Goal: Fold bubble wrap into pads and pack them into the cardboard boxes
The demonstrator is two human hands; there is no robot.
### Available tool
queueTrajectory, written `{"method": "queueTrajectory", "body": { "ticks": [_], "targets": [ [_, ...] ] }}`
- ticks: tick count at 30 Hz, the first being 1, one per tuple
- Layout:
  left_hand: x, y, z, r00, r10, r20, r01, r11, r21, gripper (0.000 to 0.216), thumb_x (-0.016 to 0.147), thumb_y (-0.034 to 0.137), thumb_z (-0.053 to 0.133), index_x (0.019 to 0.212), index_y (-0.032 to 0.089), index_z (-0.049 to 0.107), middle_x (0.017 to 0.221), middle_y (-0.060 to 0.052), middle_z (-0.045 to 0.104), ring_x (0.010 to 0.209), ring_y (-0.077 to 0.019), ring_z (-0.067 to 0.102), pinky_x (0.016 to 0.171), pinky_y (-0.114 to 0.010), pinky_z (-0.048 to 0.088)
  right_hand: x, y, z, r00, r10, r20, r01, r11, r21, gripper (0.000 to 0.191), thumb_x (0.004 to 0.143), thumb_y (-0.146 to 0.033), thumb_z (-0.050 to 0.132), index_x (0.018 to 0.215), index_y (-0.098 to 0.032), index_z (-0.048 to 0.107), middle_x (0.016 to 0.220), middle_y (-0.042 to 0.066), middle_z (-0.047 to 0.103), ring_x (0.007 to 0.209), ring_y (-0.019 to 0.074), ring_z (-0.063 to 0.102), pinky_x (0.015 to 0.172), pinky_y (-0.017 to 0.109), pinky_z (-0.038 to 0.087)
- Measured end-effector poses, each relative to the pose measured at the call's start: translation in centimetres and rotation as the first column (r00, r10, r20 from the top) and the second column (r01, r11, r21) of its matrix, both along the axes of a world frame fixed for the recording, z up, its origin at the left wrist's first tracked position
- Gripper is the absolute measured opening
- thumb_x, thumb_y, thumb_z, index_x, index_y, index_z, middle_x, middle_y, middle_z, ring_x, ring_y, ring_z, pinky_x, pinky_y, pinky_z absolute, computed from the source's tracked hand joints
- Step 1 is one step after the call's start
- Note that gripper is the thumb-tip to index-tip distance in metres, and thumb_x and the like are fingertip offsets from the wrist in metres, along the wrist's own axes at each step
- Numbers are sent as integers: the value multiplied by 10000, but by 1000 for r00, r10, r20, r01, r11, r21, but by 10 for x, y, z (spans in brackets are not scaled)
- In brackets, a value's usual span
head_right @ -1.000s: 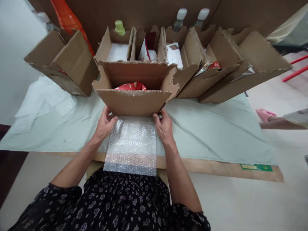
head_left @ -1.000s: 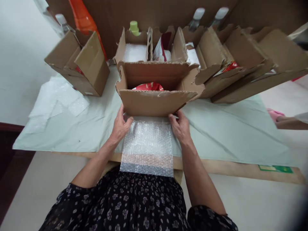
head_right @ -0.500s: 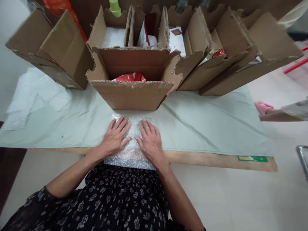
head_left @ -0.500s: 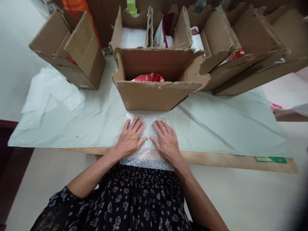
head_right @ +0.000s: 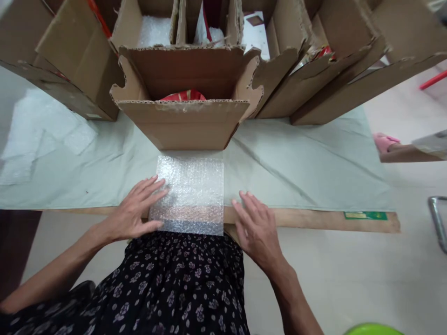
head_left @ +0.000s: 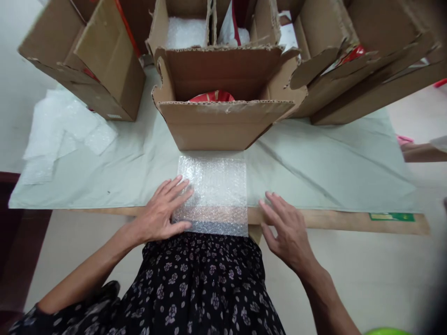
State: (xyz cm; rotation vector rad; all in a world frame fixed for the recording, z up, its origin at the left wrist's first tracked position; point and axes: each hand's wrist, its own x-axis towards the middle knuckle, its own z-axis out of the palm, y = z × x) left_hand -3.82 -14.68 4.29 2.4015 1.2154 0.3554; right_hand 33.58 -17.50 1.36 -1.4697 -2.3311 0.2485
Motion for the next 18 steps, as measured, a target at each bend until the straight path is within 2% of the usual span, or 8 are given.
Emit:
{"method": "queueTrajectory", "body": {
  "ticks": [3,5,7,9,12,14,16,18],
  "targets": [
    [-10,-16,5,991,-135,-26,133,990,-48,921,855,550,775,1624,275,349,1705,-157,348,1595,-397,290,1275,-648,287,-4,-14,-6,994,103,36,-102,994,-31,631,948,-140,568,1551,-310,492,1622,85,497,1503,309,464,1160,527,439],
    [-12,-21,2,985,-160,-66,156,986,-57,910,851,405,786,1628,272,332,1713,-159,326,1593,-394,297,1276,-661,274,-16,-14,-12,994,111,-5,-111,993,-38,571,936,-87,549,1464,-301,591,1600,74,527,1496,295,477,1161,528,439],
    [-12,-23,-3,986,-151,-76,148,988,-44,865,856,225,723,1625,279,330,1700,-138,363,1588,-367,322,1280,-662,266,-27,-9,-15,989,92,-113,-96,995,-35,477,938,-78,547,1341,-295,681,1519,57,614,1458,290,526,1125,528,465],
    [-12,-22,-7,992,-124,-24,123,992,-10,806,859,122,655,1601,272,378,1643,-123,470,1554,-335,400,1272,-653,296,-33,-2,-12,963,69,-262,-87,994,-60,360,967,-131,558,1243,-289,726,1368,45,723,1353,278,625,1061,508,511],
    [-8,-16,-11,986,-11,164,1,998,61,570,892,100,617,1442,245,584,1402,-116,705,1369,-303,625,1180,-609,452,-38,5,-1,906,-70,-418,-9,983,-185,262,1010,-244,538,1151,-283,755,1154,35,801,1129,254,735,980,469,555],
    [-1,-8,-11,949,135,286,-153,987,40,345,924,129,604,1235,232,712,1170,-86,803,1127,-263,753,1023,-506,581,-42,10,6,865,-230,-446,103,951,-290,237,1011,-321,543,1046,-270,771,1036,38,806,985,246,749,902,428,572],
    [8,1,-9,888,311,339,-310,949,-57,175,949,189,599,1024,215,754,946,-44,815,861,-204,767,805,-363,616,-48,17,9,817,-367,-445,211,908,-361,259,991,-404,574,909,-247,763,897,44,782,824,232,720,775,376,564],
    [16,11,-7,833,445,328,-421,895,-146,162,952,260,604,875,201,734,776,-10,764,673,-155,685,635,-277,544,-54,28,9,778,-453,-435,288,873,-394,309,965,-464,597,820,-229,736,803,46,747,715,213,669,680,341,528]
  ]
}}
